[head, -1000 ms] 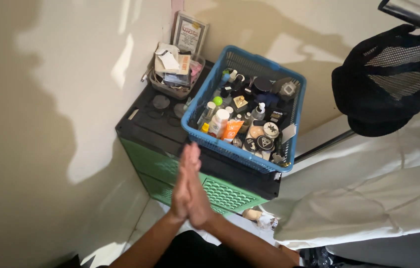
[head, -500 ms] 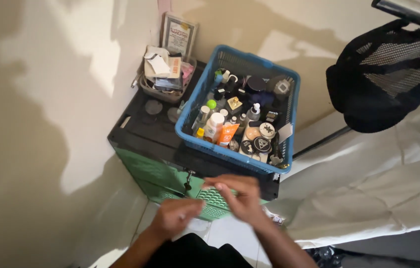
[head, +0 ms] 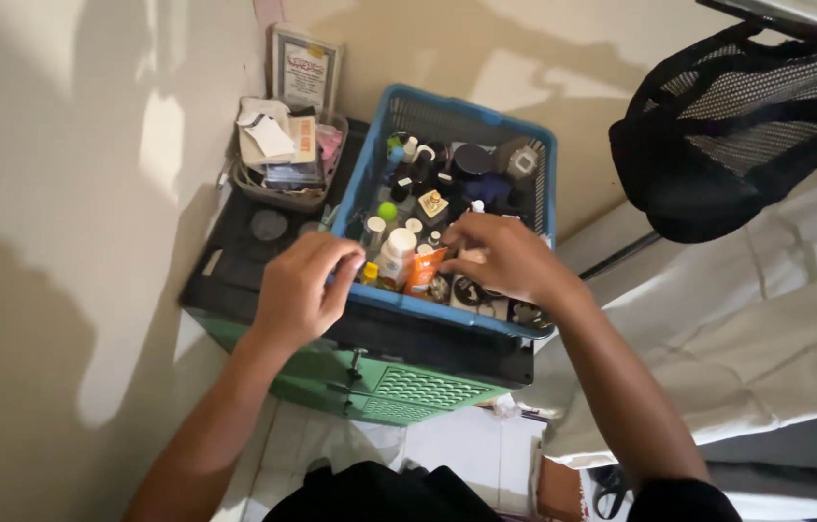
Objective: The person sorts and arranges small personal items in a blue basket and on a nearby surface. They pick up and place down bottles, a pink case, a small book, and other miscellaneous objects, moving them between the basket and the surface.
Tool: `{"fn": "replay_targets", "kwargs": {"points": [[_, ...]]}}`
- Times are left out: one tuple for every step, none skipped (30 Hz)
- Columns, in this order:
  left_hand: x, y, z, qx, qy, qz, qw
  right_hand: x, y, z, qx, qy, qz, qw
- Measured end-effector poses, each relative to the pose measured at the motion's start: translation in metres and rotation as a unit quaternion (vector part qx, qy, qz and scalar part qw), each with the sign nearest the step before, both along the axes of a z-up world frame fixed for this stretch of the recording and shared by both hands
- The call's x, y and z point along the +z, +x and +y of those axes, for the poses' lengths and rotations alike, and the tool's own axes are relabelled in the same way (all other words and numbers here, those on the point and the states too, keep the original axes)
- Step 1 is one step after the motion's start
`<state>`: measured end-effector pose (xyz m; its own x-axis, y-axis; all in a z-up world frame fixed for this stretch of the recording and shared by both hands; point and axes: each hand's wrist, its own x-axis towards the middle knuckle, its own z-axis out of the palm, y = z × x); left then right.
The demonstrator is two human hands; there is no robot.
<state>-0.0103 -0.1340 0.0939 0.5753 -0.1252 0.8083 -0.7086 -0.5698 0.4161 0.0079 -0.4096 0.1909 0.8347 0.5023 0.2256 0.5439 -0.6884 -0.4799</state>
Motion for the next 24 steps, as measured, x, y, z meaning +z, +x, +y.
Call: {"fn": "replay_targets", "kwargs": {"points": [[0.003,0.006,-0.004,-0.001,0.041,-0.033,0.999,0.002,0.005,0.004,0.033,-0.015,0.023,0.999],[0.006,0.011,-0.009,-0.001,0.081,-0.065,0.995,0.005,0.011,0.006,0.066,-0.029,0.046,0.996],[0.009,0.012,-0.014,0.003,0.082,-0.067,0.994,0.006,0.01,0.009,0.07,-0.028,0.044,0.996],[0.013,0.013,-0.018,0.01,0.109,-0.065,0.992,0.008,0.01,0.011,0.071,-0.05,0.077,0.993],[0.014,0.012,-0.022,0.016,0.136,-0.058,0.989,0.007,0.008,0.014,0.071,-0.071,0.114,0.988],[0.017,0.014,-0.025,0.019,0.138,-0.056,0.989,0.002,0.014,0.01,0.074,-0.07,0.115,0.988],[0.018,0.014,-0.027,0.017,0.155,-0.047,0.987,-0.004,0.019,0.006,0.08,-0.074,0.101,0.989],[0.019,0.014,-0.03,0.015,0.172,-0.037,0.984,-0.011,0.023,0.002,0.086,-0.078,0.086,0.989],[0.019,0.015,-0.033,0.019,0.173,-0.036,0.984,-0.016,0.028,-0.004,0.09,-0.078,0.087,0.989],[0.02,0.015,-0.035,0.029,0.199,-0.009,0.98,-0.021,0.032,-0.009,0.105,-0.092,0.065,0.988],[0.021,0.016,-0.037,0.038,0.224,0.018,0.974,-0.026,0.036,-0.015,0.119,-0.106,0.043,0.986],[0.022,0.016,-0.039,0.042,0.225,0.018,0.973,-0.024,0.036,-0.016,0.123,-0.105,0.042,0.986],[0.023,0.017,-0.04,0.042,0.237,0.013,0.97,-0.021,0.036,-0.018,0.124,-0.105,0.034,0.986],[0.024,0.018,-0.041,0.043,0.249,0.007,0.967,-0.019,0.036,-0.019,0.126,-0.104,0.026,0.986],[0.021,0.021,-0.041,0.043,0.25,0.007,0.967,-0.018,0.037,-0.02,0.127,-0.103,0.026,0.986],[0.017,0.023,-0.042,0.051,0.249,-0.005,0.967,-0.017,0.037,-0.021,0.12,-0.106,0.017,0.987],[0.013,0.025,-0.042,0.056,0.248,-0.016,0.967,-0.016,0.037,-0.022,0.112,-0.108,0.008,0.988],[0.012,0.026,-0.043,0.055,0.249,-0.016,0.967,-0.016,0.038,-0.025,0.111,-0.107,0.009,0.988],[0.011,0.027,-0.043,0.054,0.247,-0.017,0.967,-0.014,0.04,-0.028,0.089,-0.099,0.01,0.991],[0.009,0.028,-0.042,0.054,0.245,-0.018,0.968,-0.013,0.041,-0.03,0.066,-0.09,0.01,0.994],[0.009,0.028,-0.042,0.052,0.245,-0.018,0.968,-0.011,0.041,-0.034,0.065,-0.09,0.011,0.994],[0.009,0.029,-0.042,0.05,0.247,-0.013,0.968,-0.009,0.04,-0.038,0.055,-0.071,0.003,0.996],[0.008,0.029,-0.041,0.048,0.25,-0.009,0.967,-0.007,0.039,-0.041,0.046,-0.051,-0.005,0.998],[0.005,0.033,-0.041,0.047,0.249,-0.009,0.967,-0.005,0.04,-0.044,0.044,-0.052,-0.004,0.998]]}}
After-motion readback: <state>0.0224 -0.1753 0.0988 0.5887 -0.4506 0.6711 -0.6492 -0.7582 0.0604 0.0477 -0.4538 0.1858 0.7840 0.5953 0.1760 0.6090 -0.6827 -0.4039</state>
